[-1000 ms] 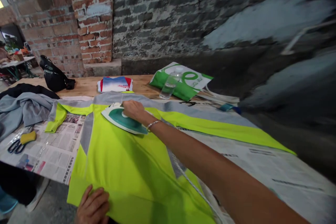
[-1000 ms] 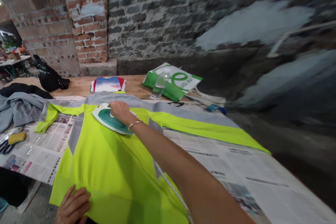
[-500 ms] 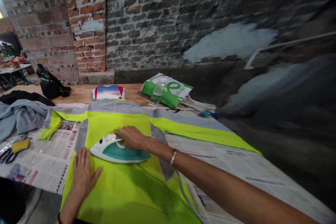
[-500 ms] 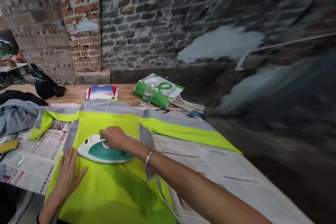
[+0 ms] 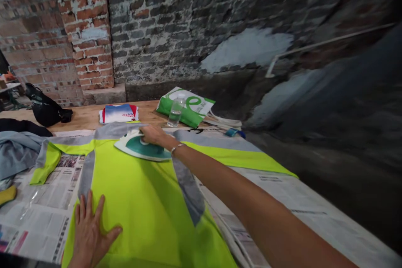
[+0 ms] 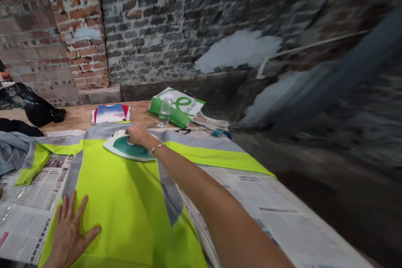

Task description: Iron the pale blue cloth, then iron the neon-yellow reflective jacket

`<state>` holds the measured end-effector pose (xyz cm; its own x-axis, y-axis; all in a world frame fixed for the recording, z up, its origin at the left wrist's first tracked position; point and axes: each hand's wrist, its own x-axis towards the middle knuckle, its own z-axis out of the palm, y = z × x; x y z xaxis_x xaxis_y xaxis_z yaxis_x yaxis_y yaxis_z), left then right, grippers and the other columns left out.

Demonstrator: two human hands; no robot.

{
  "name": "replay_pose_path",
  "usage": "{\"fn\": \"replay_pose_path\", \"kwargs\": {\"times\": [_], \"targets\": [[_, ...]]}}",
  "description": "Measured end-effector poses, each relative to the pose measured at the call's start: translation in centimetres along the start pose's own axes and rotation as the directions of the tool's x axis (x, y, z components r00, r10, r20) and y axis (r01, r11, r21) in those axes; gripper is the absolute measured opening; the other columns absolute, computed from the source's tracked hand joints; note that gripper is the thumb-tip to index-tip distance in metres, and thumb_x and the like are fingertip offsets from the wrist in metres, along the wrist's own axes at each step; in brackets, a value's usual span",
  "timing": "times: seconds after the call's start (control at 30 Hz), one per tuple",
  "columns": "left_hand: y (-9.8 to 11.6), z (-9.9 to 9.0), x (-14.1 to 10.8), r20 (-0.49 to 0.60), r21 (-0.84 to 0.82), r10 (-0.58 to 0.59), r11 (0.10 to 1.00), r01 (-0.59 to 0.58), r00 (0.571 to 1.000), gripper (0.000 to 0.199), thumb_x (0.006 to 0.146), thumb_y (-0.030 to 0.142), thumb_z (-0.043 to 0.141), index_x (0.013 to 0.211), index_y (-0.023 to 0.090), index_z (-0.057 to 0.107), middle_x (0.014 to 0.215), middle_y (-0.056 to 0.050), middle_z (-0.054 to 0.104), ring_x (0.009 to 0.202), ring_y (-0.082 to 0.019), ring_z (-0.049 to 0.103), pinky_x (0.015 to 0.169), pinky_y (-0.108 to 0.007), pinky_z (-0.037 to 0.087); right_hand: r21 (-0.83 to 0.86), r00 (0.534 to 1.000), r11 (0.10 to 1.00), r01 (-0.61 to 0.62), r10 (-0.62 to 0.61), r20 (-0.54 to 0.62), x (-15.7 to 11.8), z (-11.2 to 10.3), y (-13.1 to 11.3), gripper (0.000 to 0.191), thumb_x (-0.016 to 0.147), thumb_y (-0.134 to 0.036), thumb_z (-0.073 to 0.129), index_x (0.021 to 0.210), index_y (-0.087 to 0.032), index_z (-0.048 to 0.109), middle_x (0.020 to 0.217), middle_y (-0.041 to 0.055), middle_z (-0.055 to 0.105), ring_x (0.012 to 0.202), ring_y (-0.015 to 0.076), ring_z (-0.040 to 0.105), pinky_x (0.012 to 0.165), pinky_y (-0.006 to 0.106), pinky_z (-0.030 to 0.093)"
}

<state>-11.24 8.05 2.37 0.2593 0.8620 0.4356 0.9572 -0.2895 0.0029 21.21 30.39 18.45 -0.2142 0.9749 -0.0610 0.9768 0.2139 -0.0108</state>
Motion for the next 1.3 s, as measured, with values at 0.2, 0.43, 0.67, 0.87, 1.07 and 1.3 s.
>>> {"fn": "replay_pose_path", "kwargs": {"times": [0.2, 0.43, 0.67, 0.87, 1.07, 1.3], "targets": [[0.0, 0.1, 0.1, -0.008, -0.007, 0.006, 1.0, -0.006, 1.0, 0.082, 0.08, 0.065, 0.066, 0.15, 0.026, 0.048, 0.166, -0.016, 0.025, 0.151, -0.047, 0.023, 0.113, -0.066, 0.034, 0.003, 1.0, 1.0, -0.009, 0.009, 0.012, 2.3, -0.5, 2.9, 0.04, 0.09, -0.018, 0.059, 0.126, -0.002, 0.065, 0.121, 0.0211, 0.067, 0.111, 0.0253, 0.063, 0.089, 0.025, 0.043], [0.0, 0.4, 0.3, 0.012, 0.007, -0.015, 1.0, 0.015, 1.0, 0.083, 0.077, 0.066, 0.068, 0.147, 0.025, 0.051, 0.163, -0.018, 0.033, 0.148, -0.049, 0.029, 0.112, -0.066, 0.035, 0.039, 0.984, 0.988, 0.148, -0.151, 0.098, -5.8, 0.4, -0.8, 0.025, 0.083, -0.025, 0.067, 0.106, -0.018, 0.073, 0.103, 0.0112, 0.074, 0.096, 0.0258, 0.068, 0.071, 0.027, 0.043], [-0.2, 0.9, 0.1, 0.008, 0.0, -0.039, 0.999, 0.039, 0.999, 0.091, 0.076, 0.07, 0.066, 0.15, 0.02, 0.047, 0.161, -0.019, 0.036, 0.148, -0.047, 0.029, 0.114, -0.066, 0.033, 0.057, 0.964, 0.97, 0.234, -0.24, 0.118, -13.0, 1.5, -5.4, 0.027, 0.085, -0.022, 0.063, 0.11, -0.02, 0.072, 0.101, 0.0115, 0.075, 0.098, 0.0281, 0.07, 0.073, 0.029, 0.042], [0.6, 1.1, -0.7, 0.069, -0.015, -0.086, 0.996, 0.087, 0.994, 0.109, 0.068, 0.076, 0.068, 0.152, 0.012, 0.043, 0.16, -0.023, 0.035, 0.148, -0.049, 0.027, 0.115, -0.067, 0.033, 0.041, 0.987, 0.989, 0.139, -0.142, 0.079, -10.2, 1.6, -6.5, 0.033, 0.088, -0.015, 0.056, 0.118, -0.02, 0.069, 0.107, 0.0136, 0.074, 0.103, 0.0273, 0.069, 0.077, 0.029, 0.042], [1.7, 0.7, -1.5, 0.153, -0.108, -0.149, 0.98, 0.167, 0.977, 0.111, 0.058, 0.079, 0.076, 0.151, 0.027, 0.045, 0.166, -0.018, 0.024, 0.15, -0.05, 0.022, 0.114, -0.071, 0.032, 0.008, 0.997, 0.997, 0.075, -0.075, 0.018, -1.3, 1.9, -7.2, 0.037, 0.089, -0.012, 0.052, 0.123, -0.016, 0.068, 0.114, 0.0182, 0.072, 0.108, 0.0303, 0.068, 0.08, 0.032, 0.047], [2.0, -1.0, -1.3, 0.242, -0.262, -0.18, 0.934, 0.243, 0.954, 0.111, 0.057, 0.081, 0.076, 0.151, 0.032, 0.045, 0.167, -0.014, 0.022, 0.151, -0.048, 0.019, 0.118, -0.071, 0.028, 0.044, 0.998, 0.998, -0.053, 0.055, -0.041, 5.8, 2.1, -7.1, 0.036, 0.088, -0.009, 0.048, 0.113, -0.01, 0.073, 0.116, 0.025, 0.07, 0.108, 0.0341, 0.067, 0.084, 0.038, 0.052]]}}
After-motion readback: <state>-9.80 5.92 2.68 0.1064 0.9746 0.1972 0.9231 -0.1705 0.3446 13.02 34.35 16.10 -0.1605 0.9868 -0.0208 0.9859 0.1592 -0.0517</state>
